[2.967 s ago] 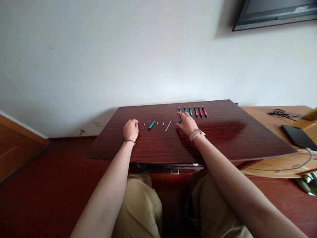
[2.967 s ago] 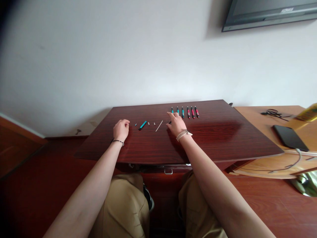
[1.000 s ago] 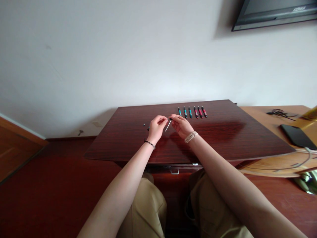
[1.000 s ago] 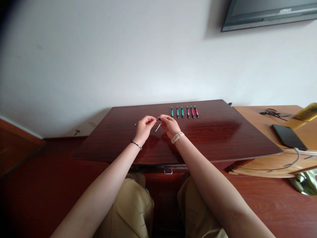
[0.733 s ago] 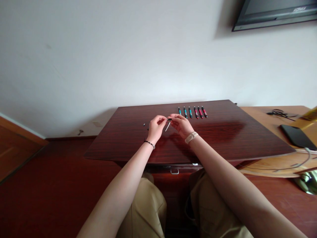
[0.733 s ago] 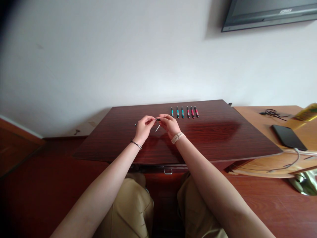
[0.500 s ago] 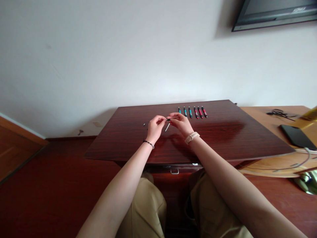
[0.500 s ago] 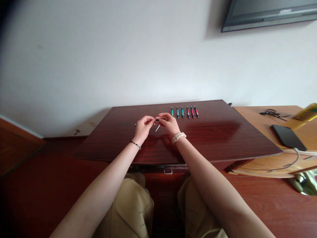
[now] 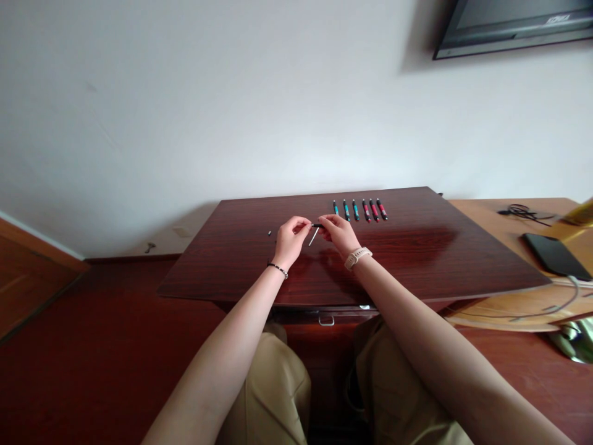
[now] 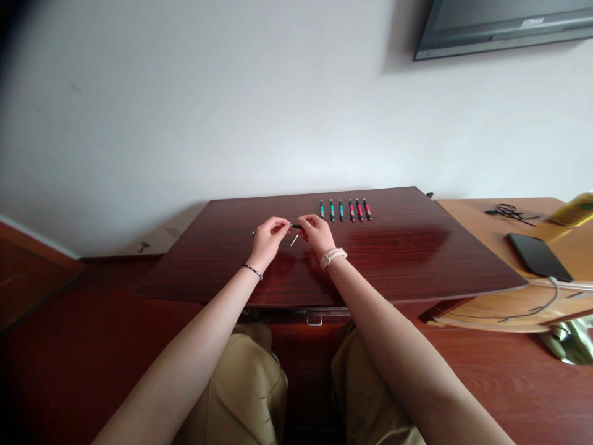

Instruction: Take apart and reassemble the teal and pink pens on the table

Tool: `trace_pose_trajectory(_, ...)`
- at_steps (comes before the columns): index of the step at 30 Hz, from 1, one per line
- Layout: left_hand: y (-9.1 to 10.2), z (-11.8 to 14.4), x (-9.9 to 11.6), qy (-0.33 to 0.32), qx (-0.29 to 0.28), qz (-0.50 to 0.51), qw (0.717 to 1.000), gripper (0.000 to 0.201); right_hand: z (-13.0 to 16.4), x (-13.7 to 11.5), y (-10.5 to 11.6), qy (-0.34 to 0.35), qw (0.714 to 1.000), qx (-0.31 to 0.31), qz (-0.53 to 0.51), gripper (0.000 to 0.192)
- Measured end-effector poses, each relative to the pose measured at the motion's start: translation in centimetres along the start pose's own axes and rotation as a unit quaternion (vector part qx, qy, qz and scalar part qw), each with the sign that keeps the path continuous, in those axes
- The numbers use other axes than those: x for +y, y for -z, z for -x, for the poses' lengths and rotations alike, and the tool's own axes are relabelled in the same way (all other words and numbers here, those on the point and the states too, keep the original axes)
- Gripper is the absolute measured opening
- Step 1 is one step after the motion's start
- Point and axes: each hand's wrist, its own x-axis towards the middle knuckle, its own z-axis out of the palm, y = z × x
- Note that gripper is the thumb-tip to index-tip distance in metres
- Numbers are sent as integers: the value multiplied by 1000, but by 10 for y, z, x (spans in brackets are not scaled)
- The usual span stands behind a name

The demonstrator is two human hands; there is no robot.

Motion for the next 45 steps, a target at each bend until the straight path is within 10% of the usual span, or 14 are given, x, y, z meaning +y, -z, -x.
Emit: trace_pose_trajectory(45,6,-3,-4,-9,37,-6,999,13,6,-5,1,-25,999,-47,-3,39)
